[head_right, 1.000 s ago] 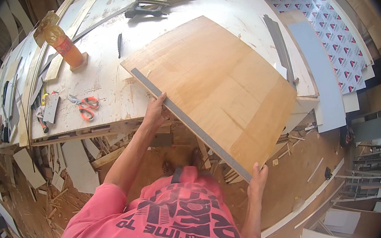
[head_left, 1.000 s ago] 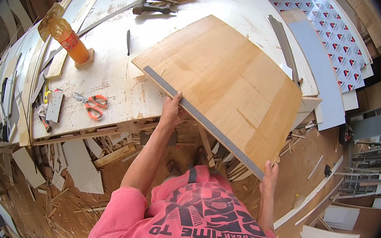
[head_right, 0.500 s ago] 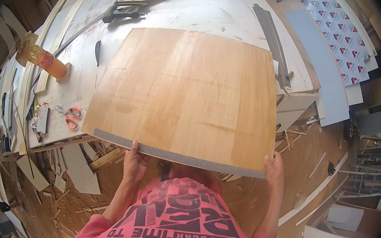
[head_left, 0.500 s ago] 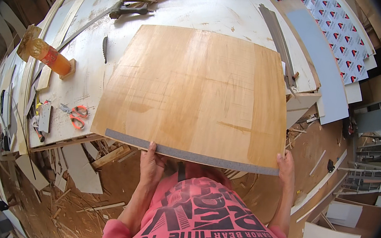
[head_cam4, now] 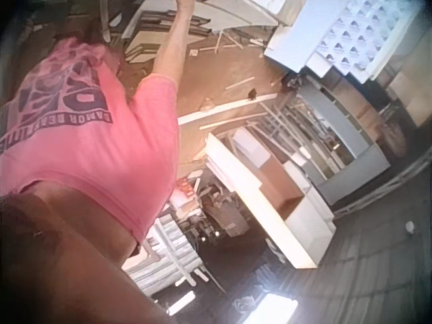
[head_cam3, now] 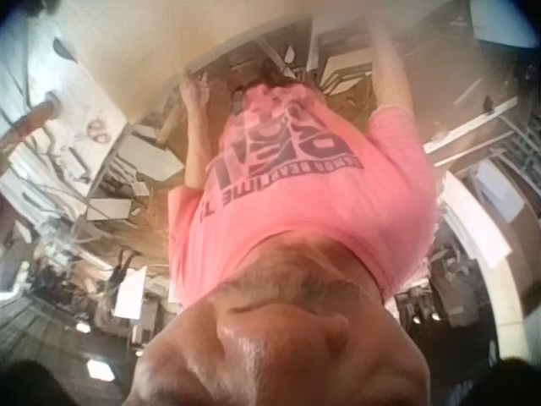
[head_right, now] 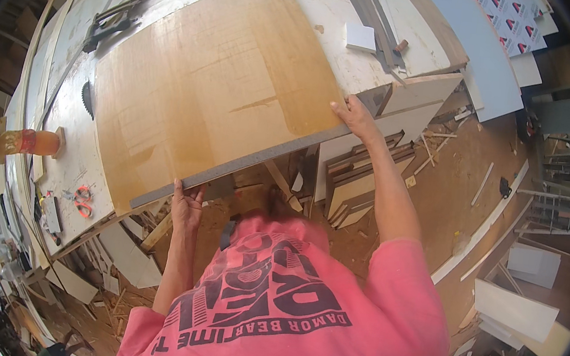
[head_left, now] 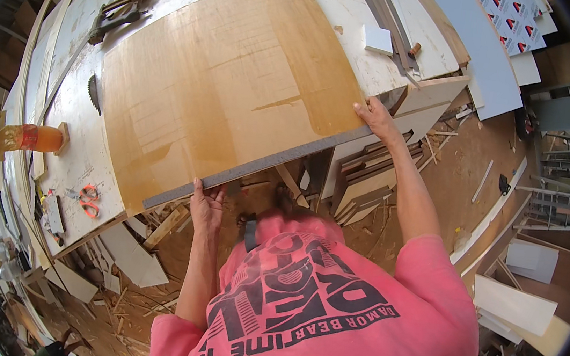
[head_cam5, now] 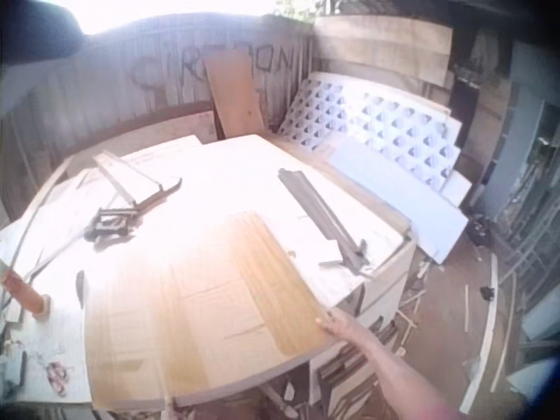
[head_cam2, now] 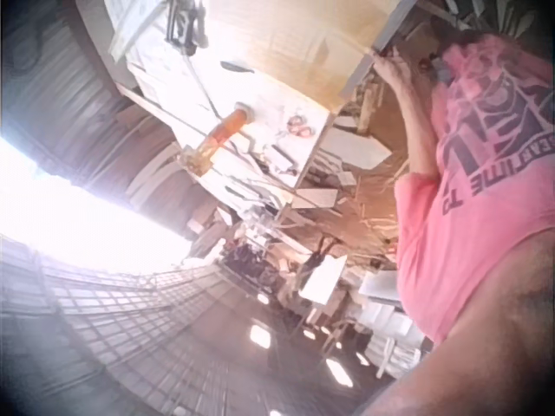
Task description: The person applies decorative edging to wood pieces by hand, using a small white block to press and smooth the edge banding onto the sides of the boards.
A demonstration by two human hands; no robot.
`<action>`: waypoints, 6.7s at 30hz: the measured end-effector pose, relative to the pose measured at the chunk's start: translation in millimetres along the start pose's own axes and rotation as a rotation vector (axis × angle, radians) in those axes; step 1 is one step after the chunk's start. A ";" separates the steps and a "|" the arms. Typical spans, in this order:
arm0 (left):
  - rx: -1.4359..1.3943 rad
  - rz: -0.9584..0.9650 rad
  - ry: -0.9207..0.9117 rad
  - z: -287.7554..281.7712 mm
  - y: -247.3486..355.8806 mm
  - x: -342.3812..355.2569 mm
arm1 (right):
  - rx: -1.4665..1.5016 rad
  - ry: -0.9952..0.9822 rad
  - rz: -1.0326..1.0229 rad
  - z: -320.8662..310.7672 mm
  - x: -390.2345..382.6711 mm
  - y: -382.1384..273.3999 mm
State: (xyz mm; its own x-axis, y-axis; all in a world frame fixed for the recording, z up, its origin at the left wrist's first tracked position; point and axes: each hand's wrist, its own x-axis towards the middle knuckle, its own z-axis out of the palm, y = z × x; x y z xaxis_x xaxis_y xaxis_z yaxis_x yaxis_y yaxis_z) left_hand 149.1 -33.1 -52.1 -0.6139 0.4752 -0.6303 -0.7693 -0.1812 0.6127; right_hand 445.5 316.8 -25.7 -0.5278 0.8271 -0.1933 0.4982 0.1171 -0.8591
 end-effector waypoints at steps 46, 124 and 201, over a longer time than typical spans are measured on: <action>0.001 0.283 0.236 -79.8 83.8 29.0 | 0.597 0.302 0.111 40.7 -68.9 8.3; 0.609 -0.105 0.614 -204.3 -151.5 -81.9 | 0.023 -0.559 0.196 -10.5 -5.9 -121.8; 0.240 -0.227 0.503 -255.5 -155.2 -54.5 | -0.162 -0.220 0.073 -33.5 -2.3 -31.2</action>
State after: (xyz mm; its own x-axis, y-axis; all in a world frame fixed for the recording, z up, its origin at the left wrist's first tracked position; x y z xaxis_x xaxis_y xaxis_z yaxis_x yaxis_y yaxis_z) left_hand 256.7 -250.9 -234.7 -0.4923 0.0026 -0.8704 -0.8656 0.1043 0.4898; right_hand 454.1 329.7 17.4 -0.6145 0.6994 -0.3650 0.6344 0.1631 -0.7556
